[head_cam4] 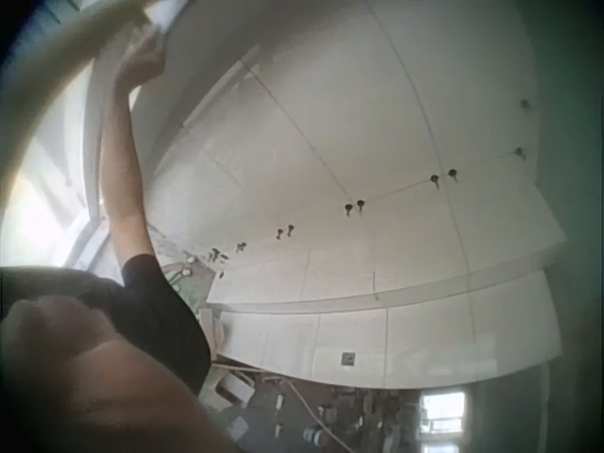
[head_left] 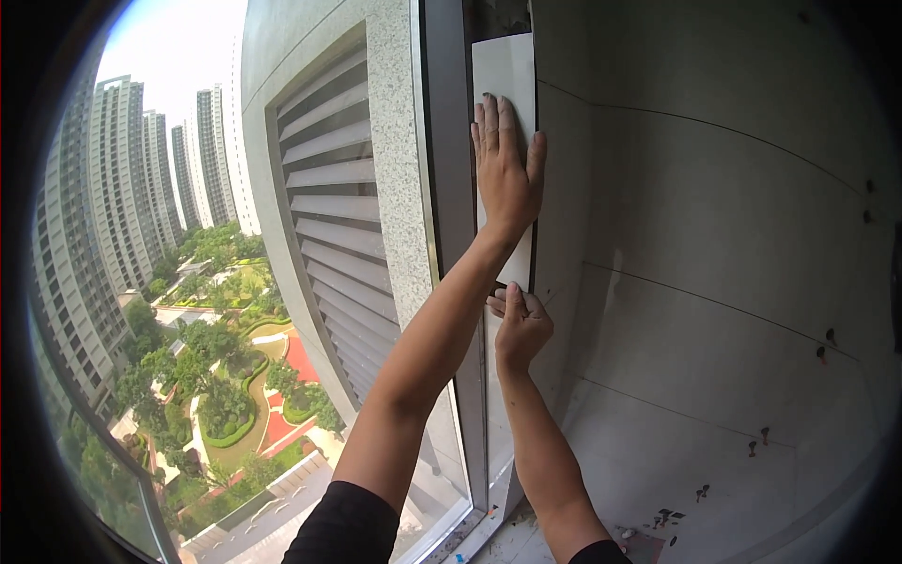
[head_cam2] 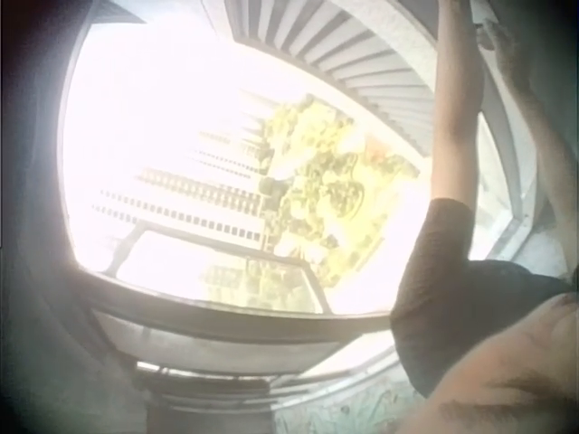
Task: Applying mortar to a tile and fixing it to a wall surface.
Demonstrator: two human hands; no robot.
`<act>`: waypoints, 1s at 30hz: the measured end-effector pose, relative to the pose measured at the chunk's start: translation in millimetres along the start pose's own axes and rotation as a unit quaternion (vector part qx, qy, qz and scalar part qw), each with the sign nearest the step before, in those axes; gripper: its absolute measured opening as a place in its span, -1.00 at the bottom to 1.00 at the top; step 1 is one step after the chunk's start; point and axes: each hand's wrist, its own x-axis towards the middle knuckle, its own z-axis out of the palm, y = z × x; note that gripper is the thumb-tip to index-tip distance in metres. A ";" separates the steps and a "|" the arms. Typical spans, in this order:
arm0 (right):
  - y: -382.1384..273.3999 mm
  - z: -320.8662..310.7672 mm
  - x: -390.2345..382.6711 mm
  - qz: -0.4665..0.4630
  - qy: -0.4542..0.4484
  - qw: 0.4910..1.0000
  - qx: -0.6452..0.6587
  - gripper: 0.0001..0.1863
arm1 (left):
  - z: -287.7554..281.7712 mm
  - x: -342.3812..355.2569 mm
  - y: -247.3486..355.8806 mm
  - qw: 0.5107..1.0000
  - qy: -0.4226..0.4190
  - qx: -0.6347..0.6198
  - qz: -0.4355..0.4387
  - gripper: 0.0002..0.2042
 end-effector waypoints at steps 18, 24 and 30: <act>-32.9 -82.2 6.5 -0.038 -0.054 0.994 -0.082 -0.59 | 10.1 -7.9 -15.0 0.999 -0.011 0.023 0.035 -0.35; -71.8 -123.9 33.9 -0.088 -0.028 0.990 -0.106 -0.59 | 11.0 -11.1 -14.2 0.999 -0.010 0.037 0.039 -0.38; -93.5 -115.0 54.0 -0.108 -0.084 0.984 -0.112 -0.59 | 15.0 -12.9 -14.7 0.997 -0.010 0.065 0.043 -0.37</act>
